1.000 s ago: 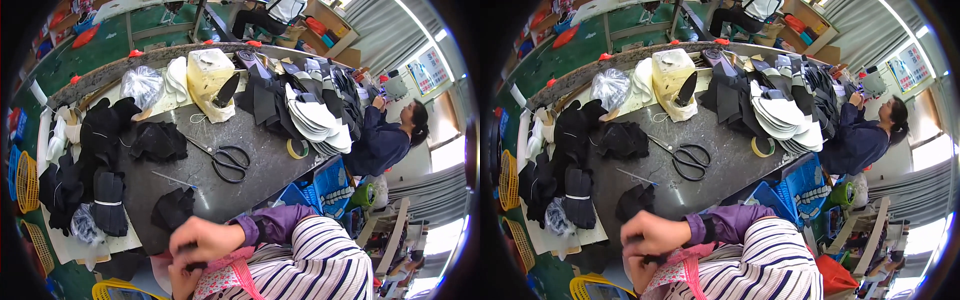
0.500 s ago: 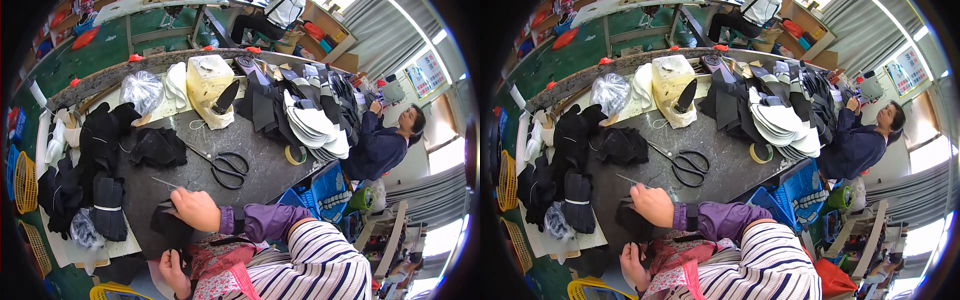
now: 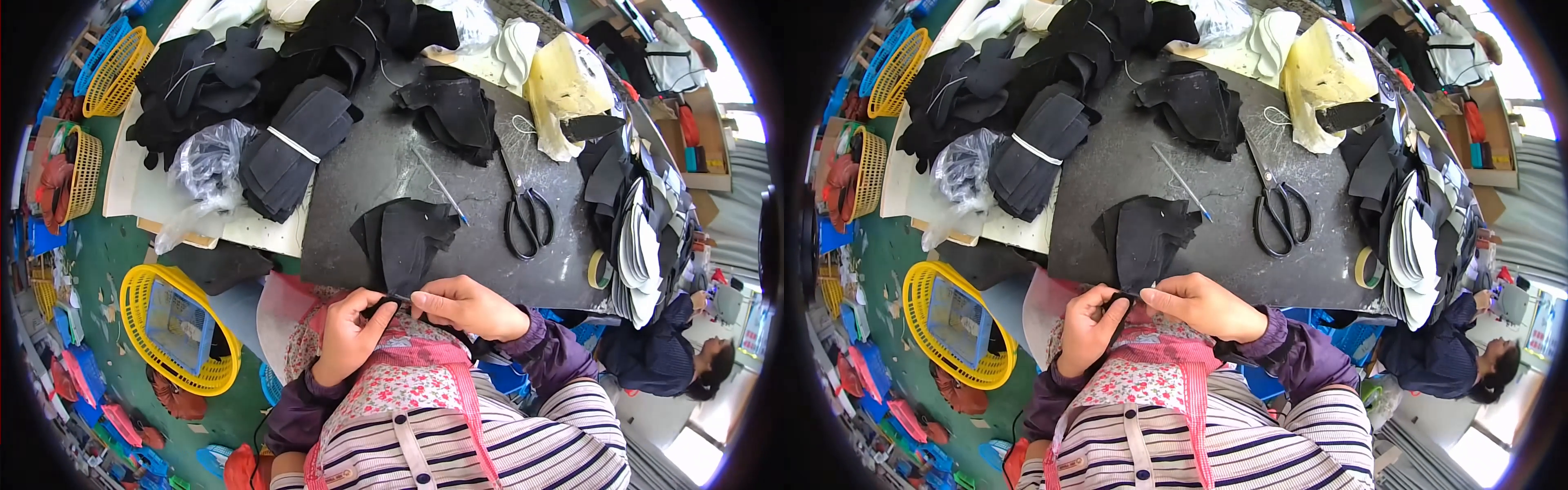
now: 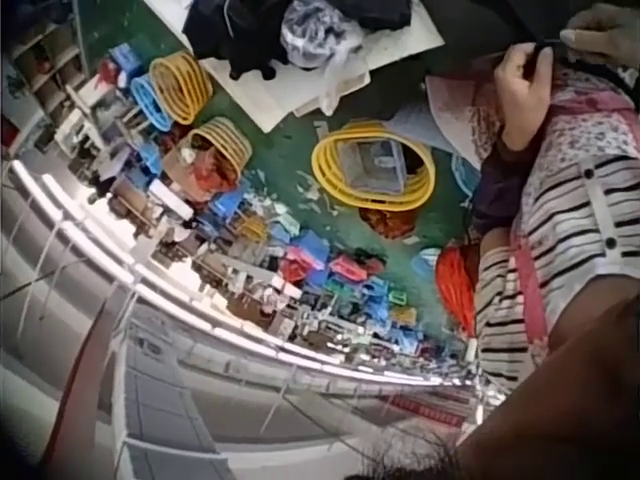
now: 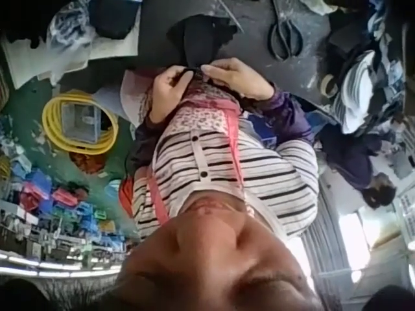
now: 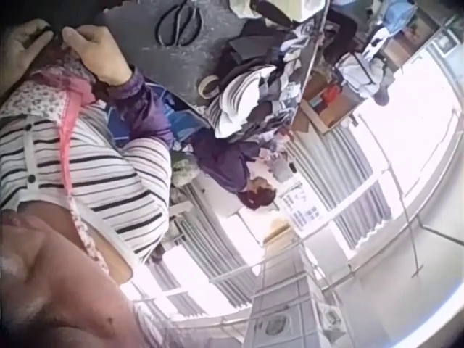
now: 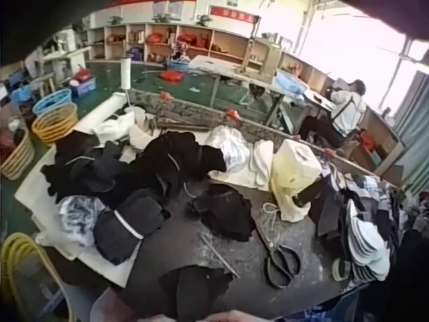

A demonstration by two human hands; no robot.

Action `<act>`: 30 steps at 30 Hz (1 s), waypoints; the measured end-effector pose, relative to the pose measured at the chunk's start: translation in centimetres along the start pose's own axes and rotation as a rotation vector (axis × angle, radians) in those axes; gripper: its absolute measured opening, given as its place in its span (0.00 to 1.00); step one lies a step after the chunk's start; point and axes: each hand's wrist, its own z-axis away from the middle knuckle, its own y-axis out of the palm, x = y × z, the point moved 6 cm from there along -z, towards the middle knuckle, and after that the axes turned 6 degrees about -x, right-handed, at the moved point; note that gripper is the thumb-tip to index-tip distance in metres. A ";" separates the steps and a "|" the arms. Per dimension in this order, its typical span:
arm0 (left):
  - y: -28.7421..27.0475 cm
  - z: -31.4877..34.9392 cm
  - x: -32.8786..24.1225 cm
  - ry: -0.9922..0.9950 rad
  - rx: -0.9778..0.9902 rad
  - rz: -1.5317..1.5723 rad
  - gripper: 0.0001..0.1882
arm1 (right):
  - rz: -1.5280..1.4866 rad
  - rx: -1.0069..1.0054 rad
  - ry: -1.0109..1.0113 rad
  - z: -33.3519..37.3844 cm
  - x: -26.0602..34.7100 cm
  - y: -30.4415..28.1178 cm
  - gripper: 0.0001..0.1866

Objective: The person trims the edges of black fabric pieces using shears, places them into a blue basket, and then empties that basket into a yellow one. They then pick up a bundle of fabric wrapped in plastic and resume trimming more fabric pieces.

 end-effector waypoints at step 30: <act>-1.3 1.8 -4.4 0.222 -0.158 0.282 0.13 | 0.269 -0.071 -0.642 1.8 4.3 3.7 0.13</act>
